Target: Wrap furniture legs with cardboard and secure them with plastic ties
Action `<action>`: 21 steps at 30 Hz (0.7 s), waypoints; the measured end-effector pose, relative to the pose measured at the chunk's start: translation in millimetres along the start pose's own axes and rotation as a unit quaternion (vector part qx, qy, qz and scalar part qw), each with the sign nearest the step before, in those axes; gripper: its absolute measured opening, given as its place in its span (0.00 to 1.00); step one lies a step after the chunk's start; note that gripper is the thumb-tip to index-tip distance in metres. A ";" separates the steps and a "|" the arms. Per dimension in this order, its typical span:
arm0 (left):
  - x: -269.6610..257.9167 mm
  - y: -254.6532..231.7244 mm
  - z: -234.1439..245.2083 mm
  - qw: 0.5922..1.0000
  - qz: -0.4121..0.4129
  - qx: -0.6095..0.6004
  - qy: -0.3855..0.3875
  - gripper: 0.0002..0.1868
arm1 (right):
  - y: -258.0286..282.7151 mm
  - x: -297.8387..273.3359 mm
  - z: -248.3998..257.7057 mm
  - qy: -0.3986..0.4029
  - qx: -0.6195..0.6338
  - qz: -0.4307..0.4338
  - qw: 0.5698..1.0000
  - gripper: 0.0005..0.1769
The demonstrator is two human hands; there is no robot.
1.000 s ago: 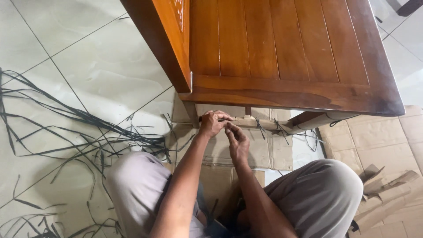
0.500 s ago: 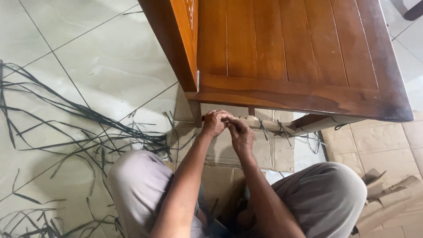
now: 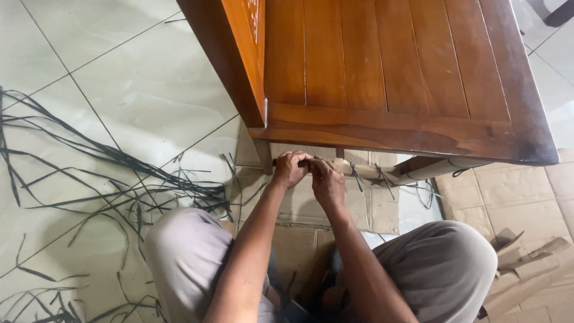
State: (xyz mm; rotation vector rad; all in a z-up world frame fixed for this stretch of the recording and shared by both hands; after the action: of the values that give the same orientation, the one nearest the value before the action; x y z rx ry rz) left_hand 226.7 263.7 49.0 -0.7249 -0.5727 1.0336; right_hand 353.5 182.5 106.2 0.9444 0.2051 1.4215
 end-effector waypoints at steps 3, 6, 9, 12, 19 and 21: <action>-0.1 -3.0 1.7 0.999 -0.010 -0.032 -0.009 0.08 | -6.3 -1.5 -0.7 0.019 -0.049 -0.058 0.997 0.07; -0.3 1.2 -0.8 0.999 -0.006 -0.042 -0.020 0.07 | -9.4 -0.6 -0.2 0.019 -0.053 -0.069 0.996 0.08; -0.6 2.4 -1.6 0.997 0.000 -0.073 -0.028 0.06 | -23.8 -1.8 -5.2 0.046 -0.052 -0.152 0.986 0.09; -2.3 -0.6 0.4 0.995 -0.003 -0.091 -0.034 0.05 | -42.5 -6.4 -15.3 0.064 0.045 -0.274 0.958 0.10; -0.8 11.9 -9.0 0.993 -0.016 -0.109 -0.030 0.05 | -40.4 -9.8 -14.2 -0.058 0.323 -0.382 0.864 0.12; 0.2 15.7 -12.2 0.993 -0.011 -0.115 -0.028 0.05 | -30.9 -7.0 -10.6 -0.060 0.359 -0.370 0.855 0.09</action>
State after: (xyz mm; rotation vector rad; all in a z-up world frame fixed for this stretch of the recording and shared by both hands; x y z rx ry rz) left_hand 226.8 265.8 29.2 -0.8908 -0.7556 0.9792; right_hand 368.3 184.8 76.3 1.3520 0.9493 0.5389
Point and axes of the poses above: each hand's wrist, its own x-axis towards the middle knuckle, its own z-axis out of the back of the hand, y = z × x, the point moved 4 cm from there along x, towards the middle knuckle
